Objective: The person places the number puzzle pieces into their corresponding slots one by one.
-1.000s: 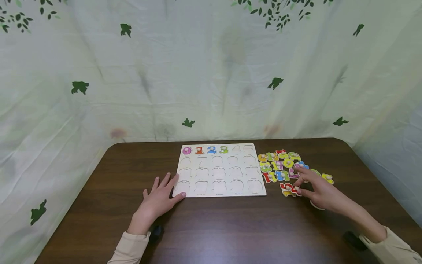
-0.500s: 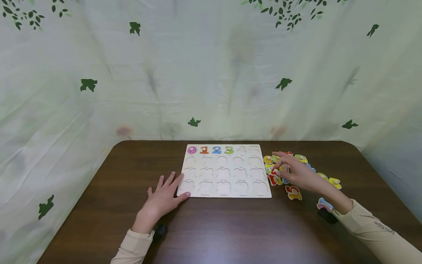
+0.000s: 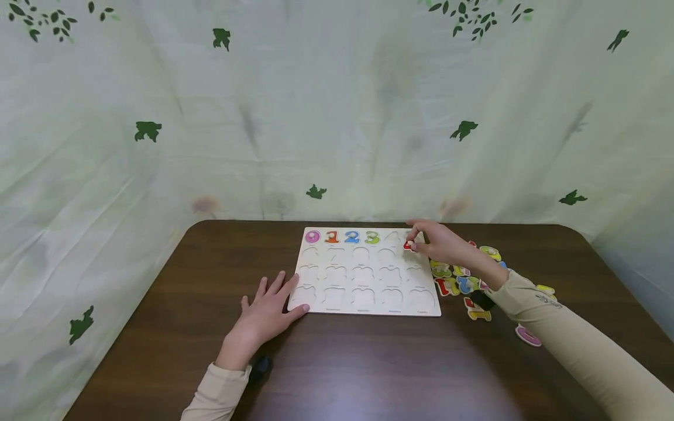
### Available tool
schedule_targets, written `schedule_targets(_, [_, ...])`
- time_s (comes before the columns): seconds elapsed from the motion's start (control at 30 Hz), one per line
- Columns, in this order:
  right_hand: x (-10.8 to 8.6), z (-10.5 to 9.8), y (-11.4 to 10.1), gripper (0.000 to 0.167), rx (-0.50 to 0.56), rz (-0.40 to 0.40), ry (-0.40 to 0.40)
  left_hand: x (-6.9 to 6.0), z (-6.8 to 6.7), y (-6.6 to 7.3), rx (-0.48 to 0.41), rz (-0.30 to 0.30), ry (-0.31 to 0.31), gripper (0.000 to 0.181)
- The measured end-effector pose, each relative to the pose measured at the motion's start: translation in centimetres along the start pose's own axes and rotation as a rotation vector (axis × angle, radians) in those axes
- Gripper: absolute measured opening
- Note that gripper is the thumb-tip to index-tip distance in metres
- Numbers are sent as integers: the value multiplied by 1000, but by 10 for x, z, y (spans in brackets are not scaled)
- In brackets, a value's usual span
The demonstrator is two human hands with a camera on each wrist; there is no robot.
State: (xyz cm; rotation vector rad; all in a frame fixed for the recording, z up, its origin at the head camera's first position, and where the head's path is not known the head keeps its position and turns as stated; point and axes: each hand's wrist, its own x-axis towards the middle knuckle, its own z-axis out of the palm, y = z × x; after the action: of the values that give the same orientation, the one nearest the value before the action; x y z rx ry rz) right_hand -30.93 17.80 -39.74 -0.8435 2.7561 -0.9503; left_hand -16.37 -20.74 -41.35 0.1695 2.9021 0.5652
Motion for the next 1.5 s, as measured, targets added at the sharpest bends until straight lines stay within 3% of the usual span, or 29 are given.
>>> schedule_targets(0.2, [27, 3, -2, 3, -30, -8, -38, 1, 0, 0, -6, -6, 1, 75])
schedule_targets(0.37, [45, 7, -3, 3, -27, 53, -54, 1, 0, 0, -6, -13, 0, 74])
schedule_targets(0.7, [62, 16, 2, 7, -78, 105, -96, 2, 1, 1, 4, -10, 5, 74])
schedule_targets(1.1, [64, 15, 6, 8, -77, 101, -105, 2, 2, 1, 8, -10, 5, 75])
schedule_targets(1.27, [52, 3, 6, 23, -76, 114, -97, 2, 2, 3, 4, -7, 7, 74])
schedule_targets(1.5, [30, -14, 3, 26, -64, 30, -47, 0, 0, 3, -7, -9, 6, 73])
